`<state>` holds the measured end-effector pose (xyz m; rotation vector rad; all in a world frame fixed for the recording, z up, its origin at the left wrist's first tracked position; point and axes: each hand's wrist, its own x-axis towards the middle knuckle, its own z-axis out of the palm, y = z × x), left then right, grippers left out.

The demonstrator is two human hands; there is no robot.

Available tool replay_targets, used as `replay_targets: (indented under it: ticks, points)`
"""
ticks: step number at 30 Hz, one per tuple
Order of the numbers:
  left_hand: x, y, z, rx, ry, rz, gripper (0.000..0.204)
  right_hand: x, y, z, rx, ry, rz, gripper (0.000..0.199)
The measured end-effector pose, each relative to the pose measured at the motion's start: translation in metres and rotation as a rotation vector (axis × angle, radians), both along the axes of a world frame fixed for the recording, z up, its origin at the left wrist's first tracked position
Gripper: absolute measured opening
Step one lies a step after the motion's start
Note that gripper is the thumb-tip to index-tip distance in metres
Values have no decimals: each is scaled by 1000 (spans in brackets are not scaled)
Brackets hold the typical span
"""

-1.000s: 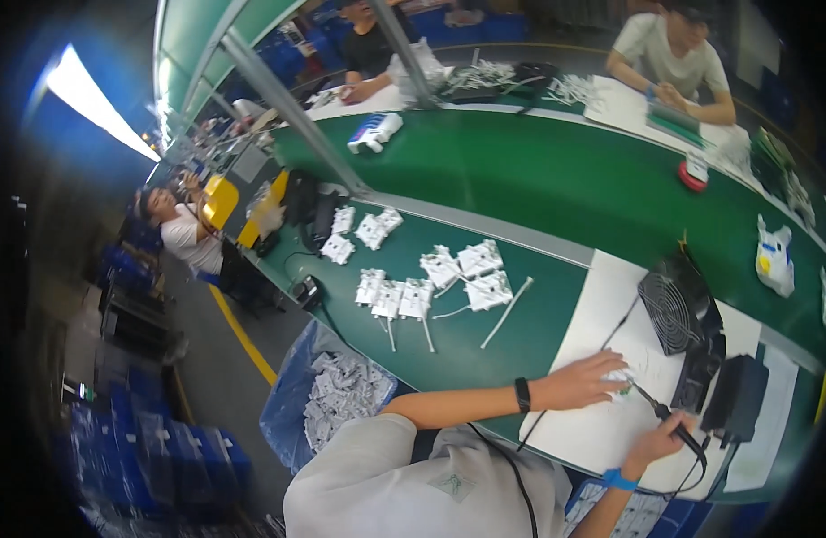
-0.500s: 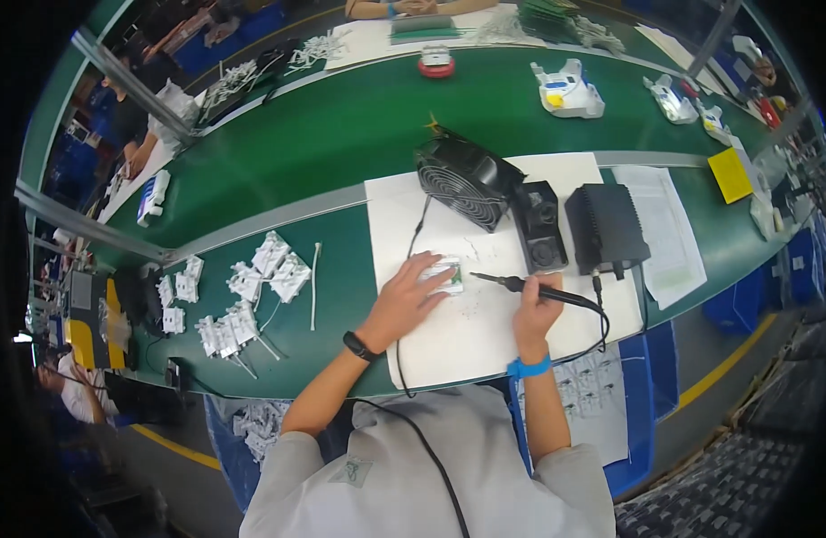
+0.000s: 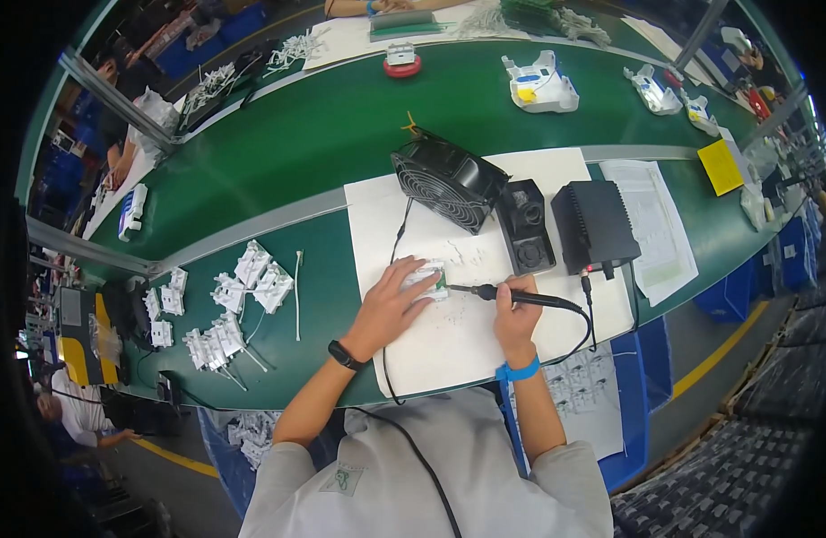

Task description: Soldering electronic components onto plastic fixtures at an assembly line.

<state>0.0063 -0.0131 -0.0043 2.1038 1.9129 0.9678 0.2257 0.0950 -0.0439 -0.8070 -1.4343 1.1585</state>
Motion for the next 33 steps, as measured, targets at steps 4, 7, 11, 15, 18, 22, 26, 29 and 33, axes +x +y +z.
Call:
replay_targets:
  ticks: [4,7,11,15,18,22,26,29,33]
  points:
    - [0,1,1,1,8,-7,44,2,-1,1,-31,34,-10,17]
    - [0,1,2,-14,3,-11,45,-1,-2,6,52,-7,-15,17]
    - [0,2,3,-41,-51,1,44,-1,-3,11,10,8,30,18]
    - [-1,3,4,-49,-68,1,44,-3,-2,13,23,24,-17,19]
    - [-2,5,4,-13,-10,-15,43,-1,-1,10,20,7,-15,20]
    - [-2,5,5,-28,-27,-9,42,-2,-1,10,47,50,-69,19]
    - [1,5,6,-21,-11,12,46,-5,0,8,55,33,-308,14]
    - [16,5,7,-41,29,52,53,-7,0,20,146,5,-351,11]
    - [29,0,18,-107,82,108,54,1,-1,10,151,-1,-355,10]
